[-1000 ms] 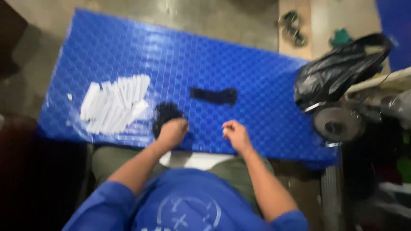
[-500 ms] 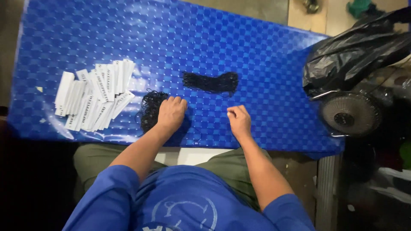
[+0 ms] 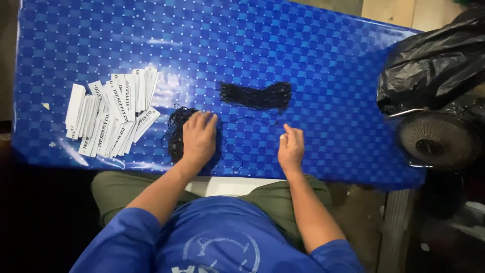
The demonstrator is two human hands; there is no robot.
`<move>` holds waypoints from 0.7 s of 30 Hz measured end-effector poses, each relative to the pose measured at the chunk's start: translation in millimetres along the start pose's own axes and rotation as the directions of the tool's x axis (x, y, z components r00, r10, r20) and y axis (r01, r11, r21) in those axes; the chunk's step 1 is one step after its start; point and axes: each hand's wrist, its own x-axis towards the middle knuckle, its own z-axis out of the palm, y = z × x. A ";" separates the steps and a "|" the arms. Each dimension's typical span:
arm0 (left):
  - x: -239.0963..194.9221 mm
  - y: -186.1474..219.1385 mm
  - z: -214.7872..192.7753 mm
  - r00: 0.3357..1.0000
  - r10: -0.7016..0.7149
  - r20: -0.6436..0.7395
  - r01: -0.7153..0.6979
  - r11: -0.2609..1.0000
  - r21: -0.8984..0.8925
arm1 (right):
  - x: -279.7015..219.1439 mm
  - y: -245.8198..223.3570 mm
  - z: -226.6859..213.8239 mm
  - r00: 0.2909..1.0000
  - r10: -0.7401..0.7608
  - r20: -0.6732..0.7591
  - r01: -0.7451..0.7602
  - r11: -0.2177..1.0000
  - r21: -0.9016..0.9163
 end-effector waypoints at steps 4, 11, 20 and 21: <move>-10.1 30.1 -11.1 0.919 -0.069 0.387 0.070 0.997 0.011 | 6.9 -20.5 -4.6 0.984 -0.171 0.045 0.176 0.969 -0.171; 22.7 39.5 -17.5 0.644 -0.219 0.733 0.142 0.976 0.166 | 8.0 -22.4 -4.6 0.952 -0.287 0.105 0.305 0.884 -0.353; 35.6 44.3 4.9 0.608 -0.276 0.744 0.125 0.959 0.253 | 20.9 -33.8 3.1 0.985 -0.113 0.127 0.158 0.880 -0.448; 39.8 44.2 5.6 0.593 -0.288 0.752 0.137 0.956 0.258 | 22.8 -31.8 5.8 0.987 -0.092 0.134 0.144 0.877 -0.459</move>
